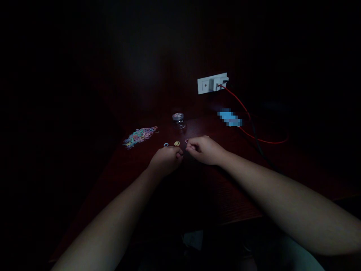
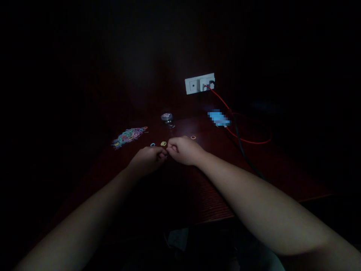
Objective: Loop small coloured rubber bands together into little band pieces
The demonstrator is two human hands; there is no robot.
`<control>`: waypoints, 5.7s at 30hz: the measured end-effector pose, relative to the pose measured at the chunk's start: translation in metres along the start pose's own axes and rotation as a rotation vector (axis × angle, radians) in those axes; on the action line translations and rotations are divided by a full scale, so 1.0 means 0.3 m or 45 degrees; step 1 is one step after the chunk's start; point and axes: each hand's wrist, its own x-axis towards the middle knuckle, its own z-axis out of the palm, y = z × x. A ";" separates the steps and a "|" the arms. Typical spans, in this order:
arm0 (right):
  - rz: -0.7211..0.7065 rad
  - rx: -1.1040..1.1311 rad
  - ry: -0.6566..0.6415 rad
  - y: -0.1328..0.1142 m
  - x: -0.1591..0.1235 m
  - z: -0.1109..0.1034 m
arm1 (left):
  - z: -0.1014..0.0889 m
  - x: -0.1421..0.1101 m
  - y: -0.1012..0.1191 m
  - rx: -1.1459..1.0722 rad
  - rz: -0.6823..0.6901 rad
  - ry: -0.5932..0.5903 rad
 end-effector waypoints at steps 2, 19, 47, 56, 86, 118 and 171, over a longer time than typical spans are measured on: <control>0.007 0.009 0.000 0.002 0.000 0.000 | 0.006 0.000 -0.001 -0.036 -0.001 0.052; 0.102 -0.098 0.307 0.098 0.022 -0.065 | 0.027 -0.002 -0.075 -0.230 0.236 -0.027; 0.189 -0.094 0.352 0.130 0.027 -0.068 | 0.018 0.023 -0.107 -0.084 0.407 -0.081; 0.183 -0.092 0.345 0.132 0.026 -0.067 | 0.016 0.009 -0.110 -0.114 0.399 -0.067; 0.142 -0.077 0.344 0.137 0.029 -0.058 | 0.010 0.013 -0.117 -0.105 0.343 -0.099; 0.141 -0.063 0.307 0.136 0.028 -0.049 | 0.010 -0.005 -0.113 -0.201 0.366 -0.156; 0.122 -0.070 0.302 0.136 0.028 -0.050 | 0.015 -0.002 -0.117 -0.132 0.289 -0.078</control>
